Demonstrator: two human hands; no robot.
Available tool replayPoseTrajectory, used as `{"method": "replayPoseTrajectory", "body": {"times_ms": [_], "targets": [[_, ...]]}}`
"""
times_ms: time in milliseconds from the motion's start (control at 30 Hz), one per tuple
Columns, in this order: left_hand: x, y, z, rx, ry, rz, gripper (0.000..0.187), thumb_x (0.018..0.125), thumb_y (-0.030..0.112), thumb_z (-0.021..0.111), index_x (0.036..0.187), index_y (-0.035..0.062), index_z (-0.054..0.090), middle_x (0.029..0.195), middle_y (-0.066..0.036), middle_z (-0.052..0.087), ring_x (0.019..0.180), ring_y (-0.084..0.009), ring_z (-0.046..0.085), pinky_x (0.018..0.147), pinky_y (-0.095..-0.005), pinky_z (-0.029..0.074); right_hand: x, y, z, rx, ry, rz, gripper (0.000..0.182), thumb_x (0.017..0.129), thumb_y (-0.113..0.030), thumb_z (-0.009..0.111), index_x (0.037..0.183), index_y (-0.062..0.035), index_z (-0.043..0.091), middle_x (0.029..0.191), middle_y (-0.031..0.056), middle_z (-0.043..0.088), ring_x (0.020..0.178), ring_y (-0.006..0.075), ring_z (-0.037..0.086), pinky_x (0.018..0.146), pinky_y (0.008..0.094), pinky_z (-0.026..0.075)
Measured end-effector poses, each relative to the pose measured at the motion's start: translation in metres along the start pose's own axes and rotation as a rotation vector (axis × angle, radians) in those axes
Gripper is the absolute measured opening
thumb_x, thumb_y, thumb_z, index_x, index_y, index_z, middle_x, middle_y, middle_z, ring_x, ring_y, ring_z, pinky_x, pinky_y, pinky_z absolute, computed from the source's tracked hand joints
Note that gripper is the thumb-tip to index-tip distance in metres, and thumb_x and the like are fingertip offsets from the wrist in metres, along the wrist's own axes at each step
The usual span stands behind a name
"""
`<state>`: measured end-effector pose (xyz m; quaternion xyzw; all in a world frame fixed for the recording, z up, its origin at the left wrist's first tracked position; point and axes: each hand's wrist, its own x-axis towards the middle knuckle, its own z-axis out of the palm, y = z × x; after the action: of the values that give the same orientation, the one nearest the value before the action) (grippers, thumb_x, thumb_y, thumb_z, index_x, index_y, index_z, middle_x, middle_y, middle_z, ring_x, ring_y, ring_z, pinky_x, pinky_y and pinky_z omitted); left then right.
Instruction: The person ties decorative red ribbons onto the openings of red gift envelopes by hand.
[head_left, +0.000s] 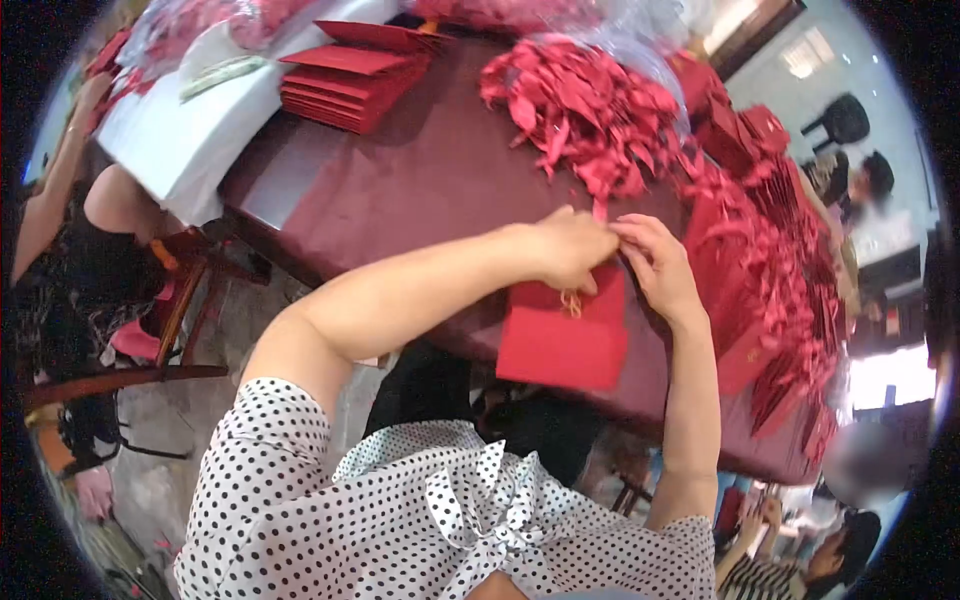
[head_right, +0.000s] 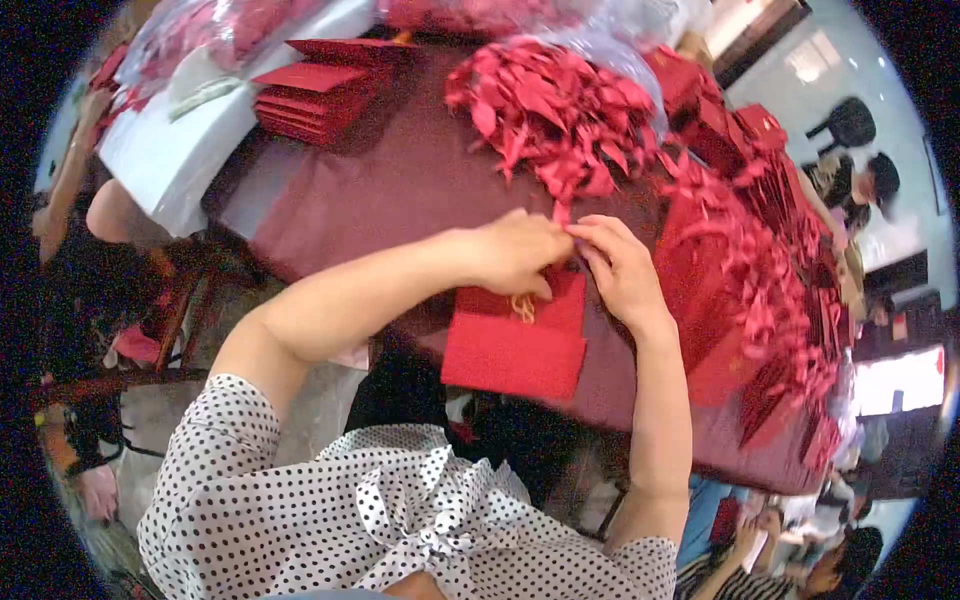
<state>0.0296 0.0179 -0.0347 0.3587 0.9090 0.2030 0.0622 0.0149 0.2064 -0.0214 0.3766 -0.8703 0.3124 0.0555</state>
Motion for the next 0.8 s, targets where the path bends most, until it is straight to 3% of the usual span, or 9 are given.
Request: {"method": "replayPoseTrajectory", "body": {"times_ms": [67, 200, 300, 433, 467, 533, 600, 700, 800], "targets": [[-0.001, 0.000, -0.004, -0.047, -0.091, -0.009, 0.044, 0.069, 0.030, 0.075, 0.097, 0.0019, 0.056, 0.098, -0.016, 0.061, 0.101, -0.0311, 0.056, 0.081, -0.0452, 0.041, 0.017, 0.012, 0.007, -0.057, -0.055, -0.135, 0.026, 0.080, -0.001, 0.059, 0.105, -0.0049, 0.063, 0.109, 0.0134, 0.059, 0.101, 0.0285, 0.056, 0.089, 0.0354, 0.044], [-0.008, 0.007, -0.011, -0.024, -0.035, -0.097, 0.037, 0.068, 0.032, 0.076, 0.089, 0.0054, 0.061, 0.093, -0.013, 0.064, 0.096, -0.0309, 0.060, 0.080, -0.0444, 0.040, 0.028, 0.023, 0.004, -0.056, -0.143, -0.103, 0.024, 0.077, -0.002, 0.061, 0.101, -0.0053, 0.063, 0.103, 0.0104, 0.060, 0.101, 0.0276, 0.055, 0.089, 0.0349, 0.043], [-0.009, -0.001, -0.008, -0.117, 0.017, -0.040, 0.037, 0.067, 0.031, 0.077, 0.088, 0.0054, 0.062, 0.087, -0.013, 0.065, 0.088, -0.0312, 0.063, 0.074, -0.0419, 0.045, 0.019, 0.027, 0.006, -0.100, -0.081, -0.075, 0.014, 0.076, -0.005, 0.064, 0.090, -0.0049, 0.061, 0.090, 0.0099, 0.058, 0.092, 0.0291, 0.054, 0.082, 0.0372, 0.043], [-0.007, -0.025, -0.017, -0.274, 0.024, 0.115, 0.032, 0.069, 0.023, 0.074, 0.079, 0.0004, 0.054, 0.074, -0.017, 0.058, 0.071, -0.0329, 0.056, 0.063, -0.0402, 0.043, 0.011, 0.034, 0.009, -0.237, 0.087, -0.241, 0.011, 0.077, -0.005, 0.063, 0.085, -0.0038, 0.056, 0.096, 0.0117, 0.057, 0.098, 0.0321, 0.049, 0.086, 0.0392, 0.040], [-0.011, -0.022, -0.023, -0.266, 0.028, 0.116, 0.027, 0.073, 0.019, 0.071, 0.082, 0.0000, 0.054, 0.072, -0.015, 0.057, 0.069, -0.0258, 0.056, 0.062, -0.0372, 0.042, 0.009, 0.035, 0.008, -0.247, 0.144, -0.267, 0.012, 0.077, -0.005, 0.063, 0.084, -0.0029, 0.054, 0.097, 0.0126, 0.057, 0.098, 0.0328, 0.049, 0.086, 0.0393, 0.040], [-0.007, -0.022, -0.021, -0.417, 0.036, 0.063, 0.028, 0.072, 0.018, 0.070, 0.085, -0.0023, 0.055, 0.077, -0.018, 0.059, 0.074, -0.0324, 0.059, 0.066, -0.0389, 0.045, 0.000, 0.037, -0.001, -0.027, 0.219, -0.089, 0.008, 0.081, -0.004, 0.059, 0.084, -0.0022, 0.051, 0.101, 0.0109, 0.059, 0.088, 0.0216, 0.053, 0.077, 0.0318, 0.044], [-0.003, -0.024, -0.016, -0.437, 0.054, 0.103, 0.024, 0.077, 0.015, 0.066, 0.089, -0.0029, 0.055, 0.078, -0.017, 0.060, 0.074, -0.0284, 0.059, 0.067, -0.0360, 0.045, -0.005, 0.030, -0.016, 0.299, 0.182, 0.152, 0.004, 0.085, -0.004, 0.055, 0.086, -0.0020, 0.051, 0.097, 0.0049, 0.061, 0.073, 0.0083, 0.054, 0.064, 0.0226, 0.045], [-0.003, -0.023, -0.013, -0.549, 0.057, -0.053, 0.020, 0.086, 0.014, 0.059, 0.096, -0.0035, 0.057, 0.080, -0.013, 0.062, 0.076, -0.0187, 0.058, 0.068, -0.0312, 0.046, -0.003, 0.031, -0.015, 0.374, 0.162, 0.174, 0.006, 0.086, -0.005, 0.056, 0.087, -0.0014, 0.051, 0.091, 0.0039, 0.062, 0.072, 0.0070, 0.054, 0.064, 0.0215, 0.045], [-0.002, -0.026, -0.010, -0.729, 0.043, -0.131, 0.021, 0.087, 0.014, 0.058, 0.097, -0.0032, 0.058, 0.082, -0.009, 0.062, 0.078, -0.0151, 0.057, 0.069, -0.0288, 0.045, -0.003, 0.029, -0.009, 0.628, 0.184, 0.243, 0.007, 0.087, -0.006, 0.057, 0.090, -0.0006, 0.054, 0.086, 0.0042, 0.062, 0.075, 0.0063, 0.056, 0.066, 0.0212, 0.046]]}}
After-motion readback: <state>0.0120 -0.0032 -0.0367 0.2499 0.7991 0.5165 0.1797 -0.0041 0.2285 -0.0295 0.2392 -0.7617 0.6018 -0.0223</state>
